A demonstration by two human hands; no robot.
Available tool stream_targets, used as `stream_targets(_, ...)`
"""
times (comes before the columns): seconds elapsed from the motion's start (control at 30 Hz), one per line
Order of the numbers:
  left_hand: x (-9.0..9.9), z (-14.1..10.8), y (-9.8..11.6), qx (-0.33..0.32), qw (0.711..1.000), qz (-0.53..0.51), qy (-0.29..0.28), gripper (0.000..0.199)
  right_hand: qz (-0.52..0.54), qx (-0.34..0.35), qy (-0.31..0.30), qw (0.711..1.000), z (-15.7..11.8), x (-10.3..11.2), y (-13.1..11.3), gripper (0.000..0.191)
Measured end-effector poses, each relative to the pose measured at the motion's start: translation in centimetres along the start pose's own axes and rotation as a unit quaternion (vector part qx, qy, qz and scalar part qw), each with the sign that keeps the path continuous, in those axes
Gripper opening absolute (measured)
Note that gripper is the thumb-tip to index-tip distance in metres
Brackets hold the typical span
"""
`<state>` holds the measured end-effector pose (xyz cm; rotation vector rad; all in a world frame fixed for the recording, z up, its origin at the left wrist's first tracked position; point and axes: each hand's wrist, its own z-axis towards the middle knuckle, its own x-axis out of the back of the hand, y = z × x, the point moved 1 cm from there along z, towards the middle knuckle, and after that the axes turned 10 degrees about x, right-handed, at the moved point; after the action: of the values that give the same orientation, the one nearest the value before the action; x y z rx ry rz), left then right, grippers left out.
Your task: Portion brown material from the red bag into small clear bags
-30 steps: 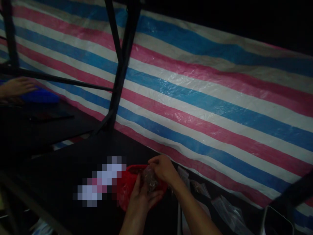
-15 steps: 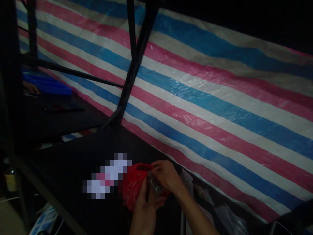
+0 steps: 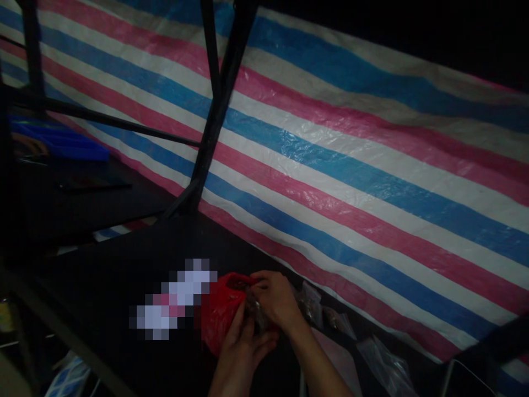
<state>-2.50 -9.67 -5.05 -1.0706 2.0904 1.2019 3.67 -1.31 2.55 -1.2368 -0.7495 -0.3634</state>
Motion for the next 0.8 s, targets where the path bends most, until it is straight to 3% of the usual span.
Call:
stream_targets(0.23, -0.2, -0.8, 0.6, -0.019, 0.999, 0.022, 0.031, 0.075, 0.038, 0.001, 0.014, 0.999, -0.2, 0.4, 0.3, 0.039)
stream_targets(0.47, 0.3, 0.2, 0.7, -0.046, 0.996, 0.067, 0.027, 0.072, 0.108, 0.031, 0.037, 0.993, -1.1, 1.2, 0.3, 0.034)
stream_targets(0.63, 0.8, -0.3, 1.4, -0.176, 0.968, 0.175, 0.039, 0.043, 0.187, 0.062, 0.077, 0.977, -2.9, 2.6, 0.6, 0.043)
stream_targets(0.8, 0.8, -1.4, 1.8, -0.19, 0.948, 0.257, -0.011, 0.042, 0.243, 0.076, 0.137, 0.957, -5.3, 3.4, 1.1, 0.048)
